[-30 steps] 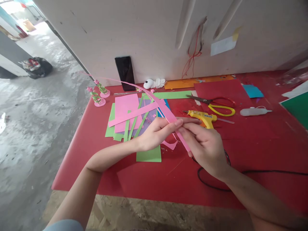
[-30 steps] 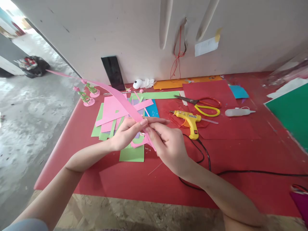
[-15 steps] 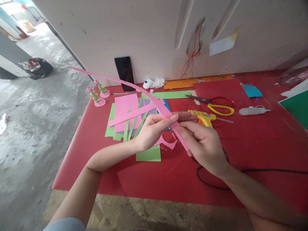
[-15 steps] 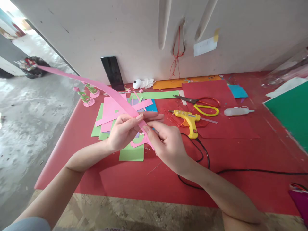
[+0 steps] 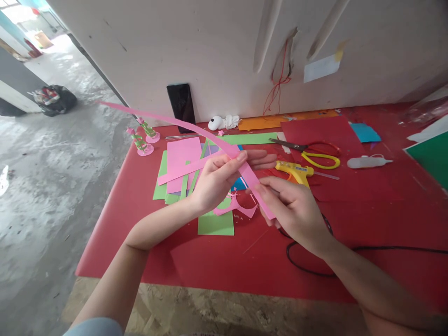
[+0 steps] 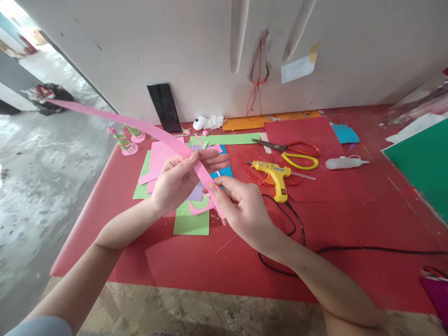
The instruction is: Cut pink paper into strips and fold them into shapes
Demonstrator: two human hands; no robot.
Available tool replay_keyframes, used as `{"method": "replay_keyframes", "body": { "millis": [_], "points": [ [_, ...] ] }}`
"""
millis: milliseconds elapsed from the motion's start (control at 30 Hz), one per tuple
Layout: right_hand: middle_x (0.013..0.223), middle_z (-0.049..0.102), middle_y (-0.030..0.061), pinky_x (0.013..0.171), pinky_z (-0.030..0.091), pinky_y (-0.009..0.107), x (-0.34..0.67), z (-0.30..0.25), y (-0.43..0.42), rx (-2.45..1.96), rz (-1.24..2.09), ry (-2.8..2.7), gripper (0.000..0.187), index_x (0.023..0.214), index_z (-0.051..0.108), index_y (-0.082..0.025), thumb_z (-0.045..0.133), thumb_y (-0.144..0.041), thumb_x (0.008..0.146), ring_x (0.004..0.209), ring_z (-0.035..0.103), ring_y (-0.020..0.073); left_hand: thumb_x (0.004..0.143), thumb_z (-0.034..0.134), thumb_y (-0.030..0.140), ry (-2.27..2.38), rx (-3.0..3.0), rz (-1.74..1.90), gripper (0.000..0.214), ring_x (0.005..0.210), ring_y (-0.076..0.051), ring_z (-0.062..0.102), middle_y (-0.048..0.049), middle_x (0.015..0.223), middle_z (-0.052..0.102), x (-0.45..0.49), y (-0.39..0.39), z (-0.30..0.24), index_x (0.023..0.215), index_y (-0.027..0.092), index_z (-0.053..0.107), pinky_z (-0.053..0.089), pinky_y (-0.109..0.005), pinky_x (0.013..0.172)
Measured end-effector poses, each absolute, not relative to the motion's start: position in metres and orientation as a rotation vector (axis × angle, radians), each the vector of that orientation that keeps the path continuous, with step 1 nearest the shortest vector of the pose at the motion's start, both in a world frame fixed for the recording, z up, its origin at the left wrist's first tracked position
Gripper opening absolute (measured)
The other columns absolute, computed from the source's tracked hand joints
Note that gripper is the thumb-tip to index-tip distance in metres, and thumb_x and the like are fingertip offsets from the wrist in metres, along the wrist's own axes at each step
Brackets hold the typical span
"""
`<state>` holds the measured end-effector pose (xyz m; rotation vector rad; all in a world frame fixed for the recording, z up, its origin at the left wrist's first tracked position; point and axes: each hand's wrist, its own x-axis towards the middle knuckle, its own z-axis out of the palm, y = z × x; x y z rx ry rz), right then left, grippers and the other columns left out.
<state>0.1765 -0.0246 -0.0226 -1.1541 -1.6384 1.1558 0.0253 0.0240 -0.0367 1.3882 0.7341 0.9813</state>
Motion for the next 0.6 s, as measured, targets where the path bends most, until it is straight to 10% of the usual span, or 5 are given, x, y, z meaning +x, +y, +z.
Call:
{"method": "replay_keyframes", "body": {
  "millis": [167, 433, 600],
  "points": [
    [0.063, 0.068, 0.0011, 0.050, 0.053, 0.025, 0.182, -0.021, -0.016, -1.042, 1.424, -1.635, 0.026, 0.069, 0.056, -0.021, 0.057, -0.039, 0.088, 0.052, 0.064, 0.0135, 0.088, 0.055, 0.051, 0.562, 1.197, 0.899, 0.037, 0.085, -0.018, 0.071, -0.0057, 0.090, 0.076, 0.025, 0.021, -0.041, 0.078, 0.019, 0.072, 0.052, -0.026, 0.060],
    [0.060, 0.068, -0.0004, 0.054, 0.059, 0.025, 0.179, -0.028, -0.014, -0.991, 1.471, -1.510, 0.027, 0.071, 0.063, -0.023, 0.061, -0.044, 0.087, 0.055, 0.068, 0.0150, 0.083, 0.059, 0.054, 0.587, 1.140, 0.720, 0.040, 0.041, -0.009, 0.052, 0.0009, 0.049, 0.061, 0.032, 0.013, -0.044, 0.087, 0.018, 0.074, 0.049, -0.027, 0.053],
    [0.054, 0.066, -0.0014, 0.049, 0.057, 0.026, 0.176, -0.030, -0.017, -0.995, 1.416, -1.546, 0.033, 0.067, 0.057, -0.022, 0.057, -0.047, 0.089, 0.048, 0.065, 0.0144, 0.088, 0.054, 0.051, 0.557, 1.100, 0.764, 0.046, 0.039, -0.010, 0.057, 0.0025, 0.040, 0.053, 0.031, 0.010, -0.045, 0.058, 0.016, 0.062, 0.048, -0.024, 0.047]
  ]
}}
